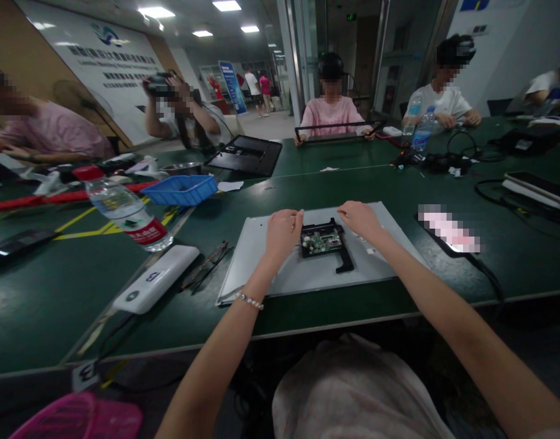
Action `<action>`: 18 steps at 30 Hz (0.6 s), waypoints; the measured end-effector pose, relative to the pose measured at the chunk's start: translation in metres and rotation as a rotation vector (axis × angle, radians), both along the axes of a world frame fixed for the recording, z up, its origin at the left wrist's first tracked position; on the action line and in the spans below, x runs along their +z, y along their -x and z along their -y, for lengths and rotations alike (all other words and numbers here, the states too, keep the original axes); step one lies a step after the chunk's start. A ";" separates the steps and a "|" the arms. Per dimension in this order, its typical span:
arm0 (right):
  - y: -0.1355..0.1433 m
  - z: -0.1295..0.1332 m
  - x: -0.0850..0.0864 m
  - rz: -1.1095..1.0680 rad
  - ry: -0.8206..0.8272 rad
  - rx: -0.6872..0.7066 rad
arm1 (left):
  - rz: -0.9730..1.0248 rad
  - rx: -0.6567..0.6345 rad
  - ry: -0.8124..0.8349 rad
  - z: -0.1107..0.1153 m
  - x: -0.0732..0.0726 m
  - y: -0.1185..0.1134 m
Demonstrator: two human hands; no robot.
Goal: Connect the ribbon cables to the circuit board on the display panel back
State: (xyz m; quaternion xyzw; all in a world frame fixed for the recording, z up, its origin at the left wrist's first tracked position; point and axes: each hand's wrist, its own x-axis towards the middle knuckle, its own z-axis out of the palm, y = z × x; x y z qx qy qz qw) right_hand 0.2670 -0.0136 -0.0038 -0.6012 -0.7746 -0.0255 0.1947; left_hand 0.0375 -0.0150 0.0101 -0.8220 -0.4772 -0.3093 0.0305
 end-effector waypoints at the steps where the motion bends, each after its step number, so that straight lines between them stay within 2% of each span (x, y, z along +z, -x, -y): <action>1: 0.000 0.000 0.000 -0.012 -0.011 0.010 | 0.019 0.025 0.001 -0.001 0.001 0.001; 6: 0.000 0.000 -0.001 -0.079 -0.090 0.043 | -0.015 0.083 0.042 -0.008 -0.003 0.007; 14: 0.009 -0.005 -0.008 -0.139 -0.159 0.114 | -0.093 -0.124 0.144 -0.010 -0.026 0.000; 18: 0.014 -0.005 -0.011 -0.123 -0.102 0.133 | -0.138 -0.053 0.137 -0.009 -0.029 0.000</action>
